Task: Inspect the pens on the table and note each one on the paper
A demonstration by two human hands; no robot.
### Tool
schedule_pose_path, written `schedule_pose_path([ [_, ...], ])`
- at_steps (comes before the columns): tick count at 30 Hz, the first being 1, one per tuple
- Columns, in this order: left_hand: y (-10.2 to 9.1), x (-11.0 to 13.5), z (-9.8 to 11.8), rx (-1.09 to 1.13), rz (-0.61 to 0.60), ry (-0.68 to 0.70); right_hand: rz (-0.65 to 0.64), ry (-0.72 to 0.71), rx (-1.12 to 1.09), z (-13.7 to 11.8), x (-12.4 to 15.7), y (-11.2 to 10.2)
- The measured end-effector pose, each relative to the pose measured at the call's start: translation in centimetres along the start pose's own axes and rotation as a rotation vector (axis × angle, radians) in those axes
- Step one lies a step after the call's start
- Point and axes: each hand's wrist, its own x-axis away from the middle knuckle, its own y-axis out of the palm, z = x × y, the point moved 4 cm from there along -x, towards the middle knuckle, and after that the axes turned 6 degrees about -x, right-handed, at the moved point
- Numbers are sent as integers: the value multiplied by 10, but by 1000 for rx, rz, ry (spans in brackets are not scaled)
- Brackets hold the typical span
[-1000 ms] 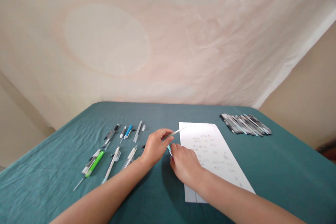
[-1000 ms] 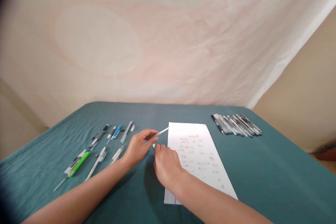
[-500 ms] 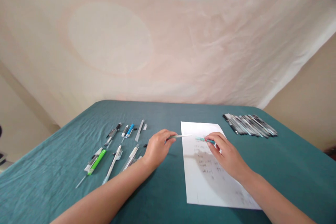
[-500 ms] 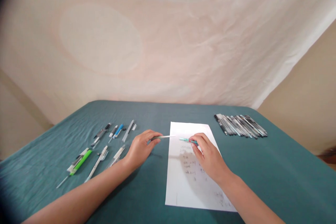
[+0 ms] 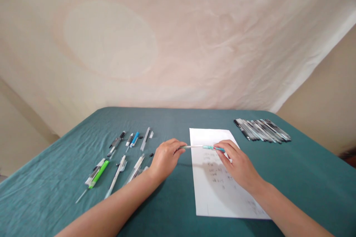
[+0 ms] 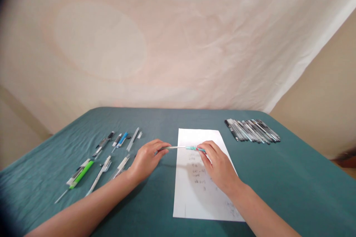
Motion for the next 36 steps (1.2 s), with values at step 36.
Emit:
schedule_pose_path([
  [36,15,12,6,1031,-888,-347,-50,-317,-64,-36,4,-2],
])
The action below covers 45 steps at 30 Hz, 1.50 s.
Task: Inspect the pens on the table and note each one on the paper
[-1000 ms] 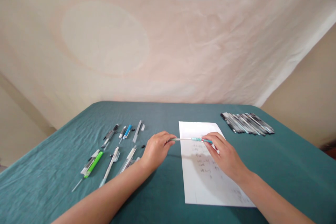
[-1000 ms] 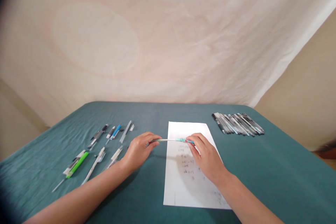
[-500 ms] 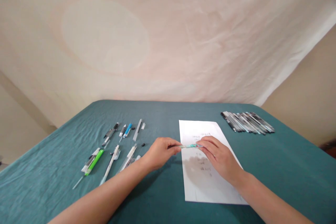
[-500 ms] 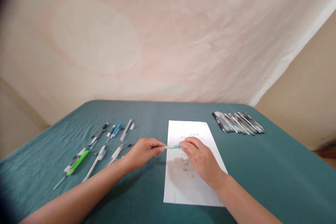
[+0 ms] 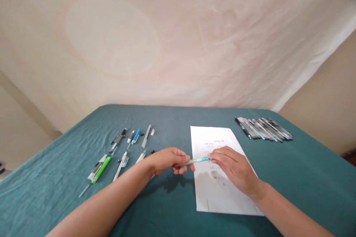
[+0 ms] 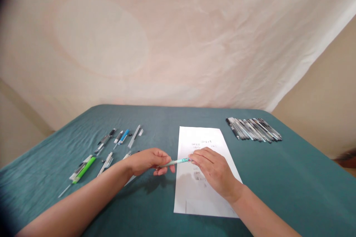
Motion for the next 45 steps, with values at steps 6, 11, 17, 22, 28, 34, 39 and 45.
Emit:
schedule_pose_path([
  [6,5,5,7,52,-44,-79,19,-6,-2,-3,0,1],
  [11,5,2,6,-97,48,-21,-29,92,-33,-2,-1,4],
  [17,5,4,23,-712,595,265,-105,352,-77,11,7,14],
  [22,0,5,24,-817,701,280,-64,460,-85,16,10,15],
  [28,-7,2,19,-772,591,157,-41,353,-14,14,7,9],
  [34,-8,3,22,-674,627,202,-32,290,38,13,7,9],
  [39,-5,2,22,-712,631,229,-49,269,65,12,8,9],
  [45,-6,-1,16,-713,610,157,-16,236,71,14,10,9],
])
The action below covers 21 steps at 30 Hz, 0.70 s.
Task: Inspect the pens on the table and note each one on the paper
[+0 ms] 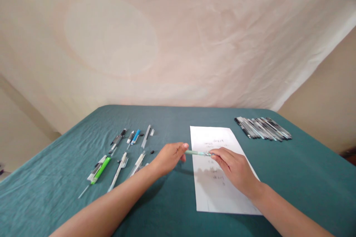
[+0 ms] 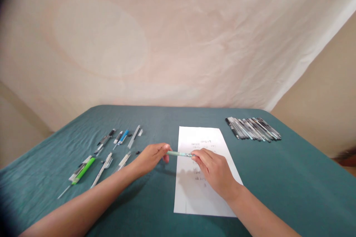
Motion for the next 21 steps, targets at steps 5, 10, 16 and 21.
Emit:
schedule_pose_path([
  [5,-4,0,3,57,120,52,0,-1,4,1,1,0],
  [10,6,0,-2,143,-109,-42,17,-31,9,-1,0,-1],
  [16,-3,3,9,-37,84,96,6,30,-60,0,-1,-2],
  [21,-7,10,17,-216,229,286,-49,251,-236,7,1,2],
])
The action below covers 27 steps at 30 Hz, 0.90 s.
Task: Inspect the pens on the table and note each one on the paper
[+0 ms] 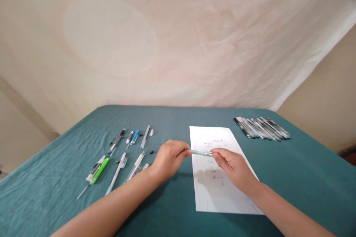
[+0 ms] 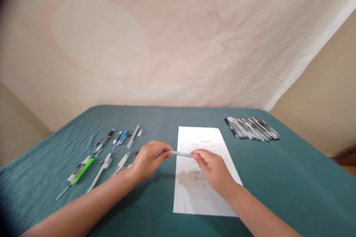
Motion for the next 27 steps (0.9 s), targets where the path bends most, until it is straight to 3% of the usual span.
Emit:
schedule_pose_path([
  [4,-4,2,4,-23,73,81,-99,193,-181,8,-1,4],
  [10,6,-4,-11,410,14,-254,-1,129,-143,6,-4,-1],
  [13,11,-3,-17,583,8,-331,43,66,-71,2,-3,-2],
  [21,-4,-1,-6,329,122,-282,7,225,-270,6,-3,0],
  [24,4,-3,-10,463,54,-328,40,298,-449,12,-5,-1],
  [27,19,-2,-12,608,-114,-334,127,268,-736,18,-10,-8],
])
